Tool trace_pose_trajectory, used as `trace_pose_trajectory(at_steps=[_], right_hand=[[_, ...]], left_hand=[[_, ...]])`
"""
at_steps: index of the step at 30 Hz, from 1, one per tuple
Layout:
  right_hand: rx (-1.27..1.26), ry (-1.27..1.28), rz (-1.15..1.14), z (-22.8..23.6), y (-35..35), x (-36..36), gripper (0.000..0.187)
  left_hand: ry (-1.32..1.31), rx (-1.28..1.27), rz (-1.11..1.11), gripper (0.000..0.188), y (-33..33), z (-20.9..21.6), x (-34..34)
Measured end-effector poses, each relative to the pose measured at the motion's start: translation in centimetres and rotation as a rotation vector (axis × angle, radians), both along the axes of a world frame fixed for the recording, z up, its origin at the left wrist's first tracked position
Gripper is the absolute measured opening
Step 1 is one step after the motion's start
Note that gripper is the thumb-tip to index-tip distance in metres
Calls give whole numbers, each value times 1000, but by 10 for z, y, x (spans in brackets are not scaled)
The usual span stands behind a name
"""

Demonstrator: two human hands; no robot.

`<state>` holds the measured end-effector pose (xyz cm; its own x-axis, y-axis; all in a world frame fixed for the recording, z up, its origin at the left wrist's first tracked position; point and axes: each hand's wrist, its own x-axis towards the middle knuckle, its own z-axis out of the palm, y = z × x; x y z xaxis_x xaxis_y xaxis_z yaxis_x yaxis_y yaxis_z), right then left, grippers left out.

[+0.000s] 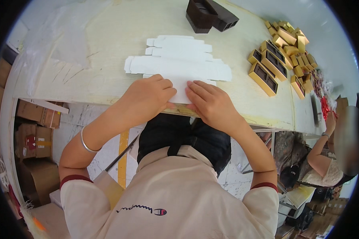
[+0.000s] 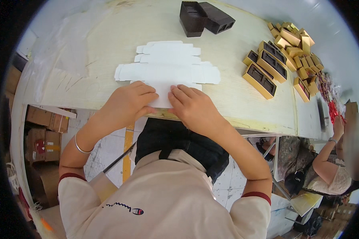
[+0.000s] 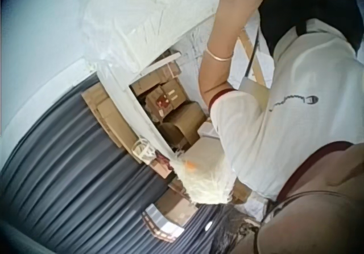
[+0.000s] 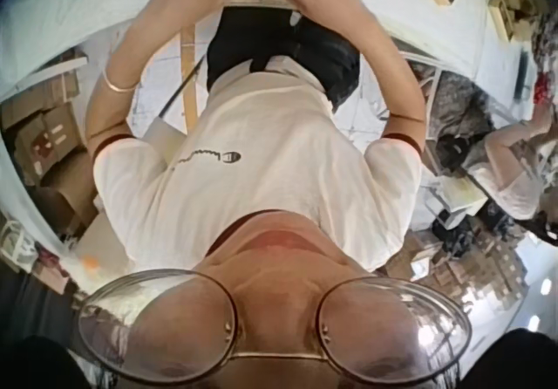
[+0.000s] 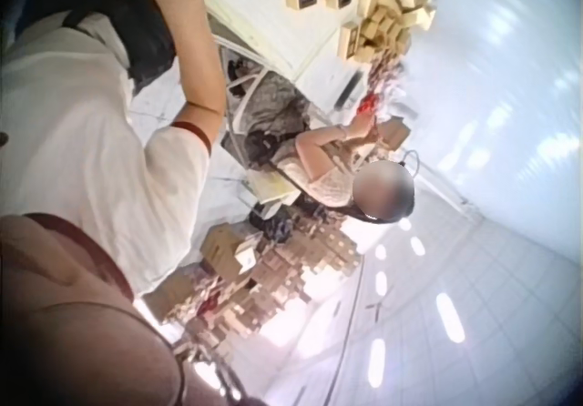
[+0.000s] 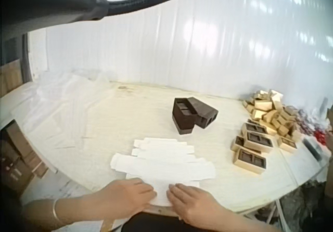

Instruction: The person folds flat white cardboard pieces into small rectangular boxes and inserts black plastic trays into them. The person repeats this process multiple times, stacking the finished boxes on the table.

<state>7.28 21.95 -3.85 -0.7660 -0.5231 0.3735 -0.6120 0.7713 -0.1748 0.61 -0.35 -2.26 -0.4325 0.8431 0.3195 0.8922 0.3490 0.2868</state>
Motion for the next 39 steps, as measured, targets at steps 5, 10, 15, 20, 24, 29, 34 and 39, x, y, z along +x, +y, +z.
trace_pose_trajectory(at_steps=[5, 10, 15, 20, 24, 29, 34, 39], right_hand=[[-161, -218, 61, 13, 17, -3, 41], [-300, -571, 75, 30, 27, -21, 37], [-266, -597, -82, 47, 19, -27, 23], [-50, 150, -122, 11, 10, -28, 21], [98, 268, 6, 6, 13, -27, 23], [148, 219, 60, 1, 15, -42, 20], [85, 155, 42, 2, 9, -50, 12], [152, 264, 38, 13, 9, -49, 8]], left_hand=[[-98, 4, 3, 28, -4, 7, 1], [-202, -100, 14, 32, -1, 19, -12], [-363, -14, 89, 22, 4, 22, -25], [-328, 49, 212, 22, 25, 2, -39], [140, 184, 207, 21, 24, -15, -33], [56, 124, 90, 18, 17, -17, -37], [135, 87, -18, 14, 21, -18, -46], [343, 55, -57, 10, 20, -11, -51]])
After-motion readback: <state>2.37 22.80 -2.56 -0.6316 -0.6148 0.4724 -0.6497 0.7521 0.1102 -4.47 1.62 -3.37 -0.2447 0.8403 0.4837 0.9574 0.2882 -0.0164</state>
